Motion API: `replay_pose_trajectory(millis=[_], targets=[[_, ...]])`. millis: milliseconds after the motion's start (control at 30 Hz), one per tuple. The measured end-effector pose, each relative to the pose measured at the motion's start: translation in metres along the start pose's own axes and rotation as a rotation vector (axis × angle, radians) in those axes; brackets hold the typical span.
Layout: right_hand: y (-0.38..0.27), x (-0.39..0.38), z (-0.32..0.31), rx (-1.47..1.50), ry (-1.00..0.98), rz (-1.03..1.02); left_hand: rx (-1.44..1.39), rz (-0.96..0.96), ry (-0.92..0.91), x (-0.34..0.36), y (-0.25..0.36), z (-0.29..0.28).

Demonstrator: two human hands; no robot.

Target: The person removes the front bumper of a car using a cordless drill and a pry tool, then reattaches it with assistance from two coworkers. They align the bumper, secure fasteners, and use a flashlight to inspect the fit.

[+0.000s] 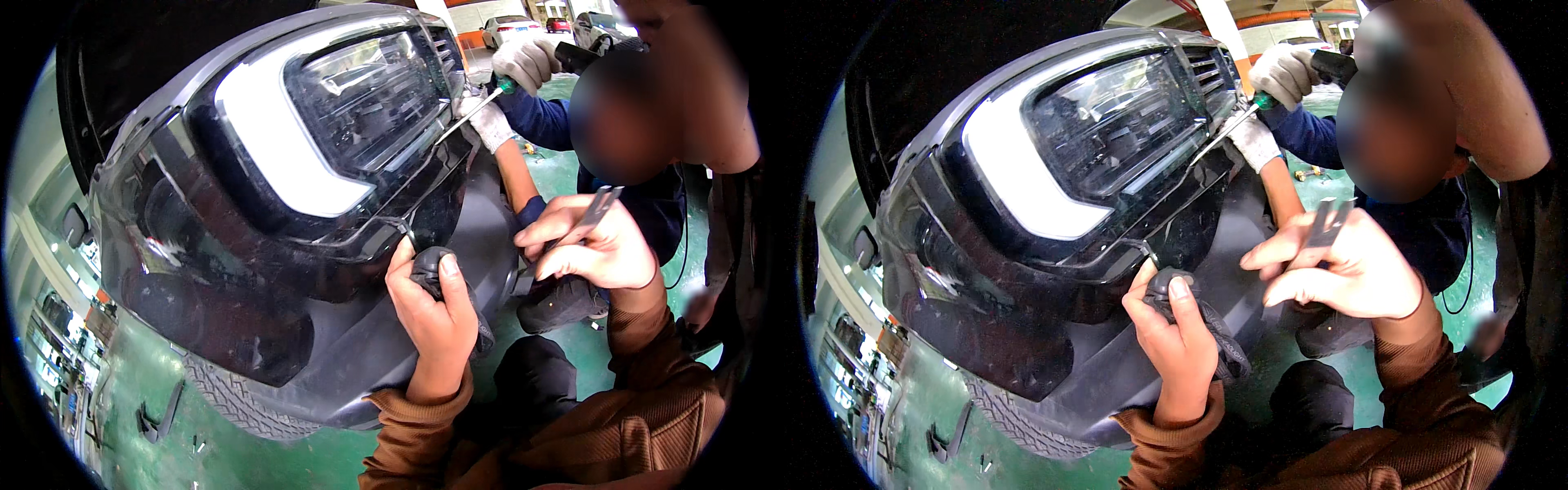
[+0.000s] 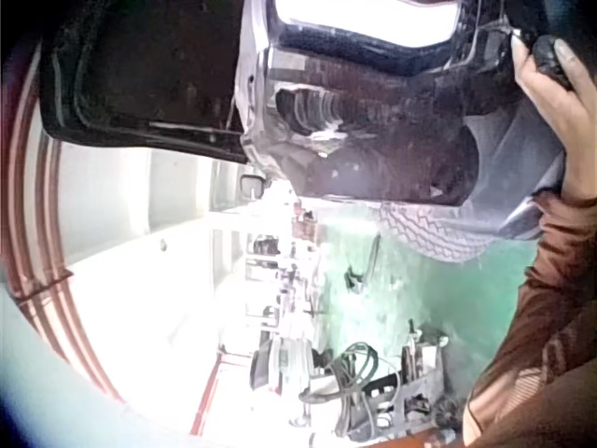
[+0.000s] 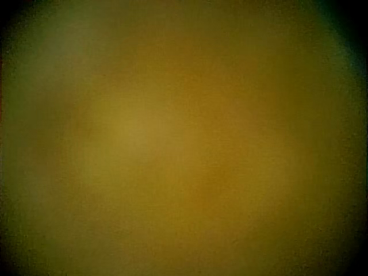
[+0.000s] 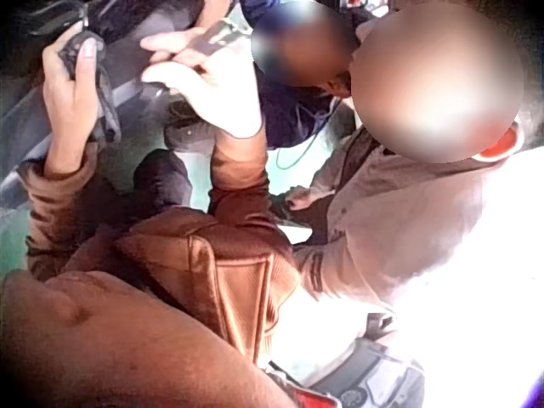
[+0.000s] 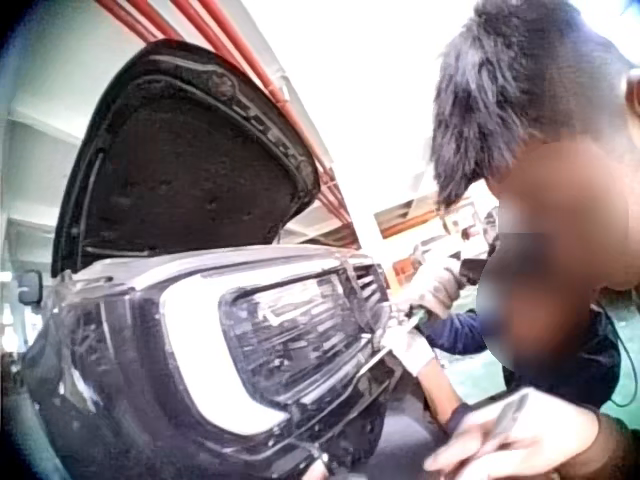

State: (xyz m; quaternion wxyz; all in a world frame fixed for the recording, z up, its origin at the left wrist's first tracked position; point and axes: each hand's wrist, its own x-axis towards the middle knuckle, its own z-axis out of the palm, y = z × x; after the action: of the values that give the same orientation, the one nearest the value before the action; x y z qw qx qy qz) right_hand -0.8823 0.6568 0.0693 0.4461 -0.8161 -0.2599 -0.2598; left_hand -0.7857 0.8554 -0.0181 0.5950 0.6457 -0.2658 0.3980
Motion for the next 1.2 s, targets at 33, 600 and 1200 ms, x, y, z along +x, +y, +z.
replay_pose_trajectory(millis=[33, 600, 1200], targets=[[-0.003, 0.004, 0.001, 0.057, 0.041, -0.043, 0.007, 0.005, 0.000, 0.000, -0.001, 0.000], [-0.004, 0.149, 0.055, 1.057, 0.181, -0.437, 0.164, 0.132, -0.036, 0.007, -0.008, -0.002], [0.003, 0.184, 0.085, 0.872, 0.167, -0.490, 0.168, 0.089, -0.103, 0.009, 0.000, -0.008]])
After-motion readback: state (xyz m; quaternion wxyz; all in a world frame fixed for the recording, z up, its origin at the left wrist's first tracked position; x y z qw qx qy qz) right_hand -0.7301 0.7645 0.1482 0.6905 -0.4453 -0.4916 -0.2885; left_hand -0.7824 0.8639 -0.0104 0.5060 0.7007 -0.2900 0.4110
